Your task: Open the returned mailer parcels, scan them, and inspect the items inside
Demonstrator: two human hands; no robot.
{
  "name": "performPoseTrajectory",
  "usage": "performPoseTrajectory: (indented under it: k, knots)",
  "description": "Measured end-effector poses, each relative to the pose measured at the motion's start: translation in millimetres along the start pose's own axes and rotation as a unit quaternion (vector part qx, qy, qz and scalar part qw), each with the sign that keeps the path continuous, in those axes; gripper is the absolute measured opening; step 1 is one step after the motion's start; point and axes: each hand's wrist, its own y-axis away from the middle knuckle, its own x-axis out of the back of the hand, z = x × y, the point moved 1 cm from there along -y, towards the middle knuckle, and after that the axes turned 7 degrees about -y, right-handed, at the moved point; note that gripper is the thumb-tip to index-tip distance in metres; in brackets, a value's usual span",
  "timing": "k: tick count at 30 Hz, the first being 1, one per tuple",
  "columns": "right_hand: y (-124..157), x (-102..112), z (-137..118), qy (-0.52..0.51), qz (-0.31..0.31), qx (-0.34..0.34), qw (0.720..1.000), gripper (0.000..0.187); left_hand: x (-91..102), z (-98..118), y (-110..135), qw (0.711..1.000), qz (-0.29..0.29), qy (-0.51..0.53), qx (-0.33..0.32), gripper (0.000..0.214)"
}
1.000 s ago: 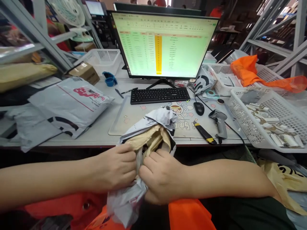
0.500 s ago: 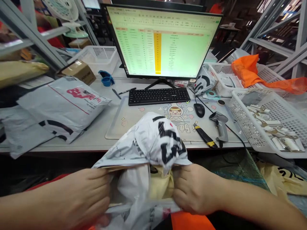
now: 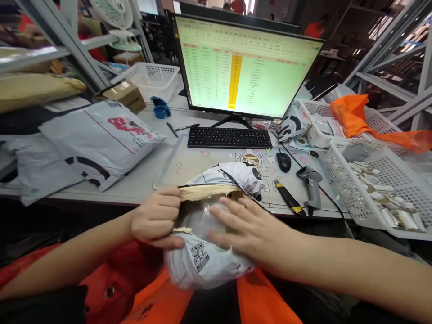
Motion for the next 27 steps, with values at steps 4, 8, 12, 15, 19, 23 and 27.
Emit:
performPoseTrajectory:
  k: [4, 8, 12, 15, 19, 23, 27]
  knots:
    - [-29.1, -51.4, -9.0, 0.04, 0.002, 0.069, 0.997, 0.047, -31.1, -1.3, 9.2, 0.979, 0.174, 0.028, 0.099, 0.047]
    - [-58.9, -83.6, 4.5, 0.02, 0.073, 0.115, 0.99, 0.029, -21.9, 11.4, 11.4, 0.958, 0.213, 0.053, 0.185, 0.041]
    - [-82.4, -70.9, 17.3, 0.005, 0.048, 0.071, 0.996, 0.012, 19.4, 39.0, 2.2, 0.973, -0.034, 0.003, 0.228, 0.052]
    - [-93.0, -61.6, 8.5, 0.016, 0.022, 0.049, 0.998, 0.013, 37.5, 53.1, 2.8, 0.973, -0.072, -0.092, 0.201, 0.043]
    - [-101.9, -79.7, -14.6, 0.018, 0.007, 0.078, 0.997, 0.03, 32.4, 50.8, 14.3, 0.983, 0.036, -0.119, 0.136, 0.043]
    - [-108.0, -94.3, -10.8, -0.006, -0.053, 0.115, 0.992, 0.017, 30.5, 50.5, 18.7, 0.973, 0.062, -0.143, 0.168, 0.041]
    - [-96.5, -70.6, 23.7, -0.043, 0.002, 0.094, 0.995, 0.012, 37.9, 72.1, 28.6, 0.961, -0.027, -0.2, 0.187, 0.04]
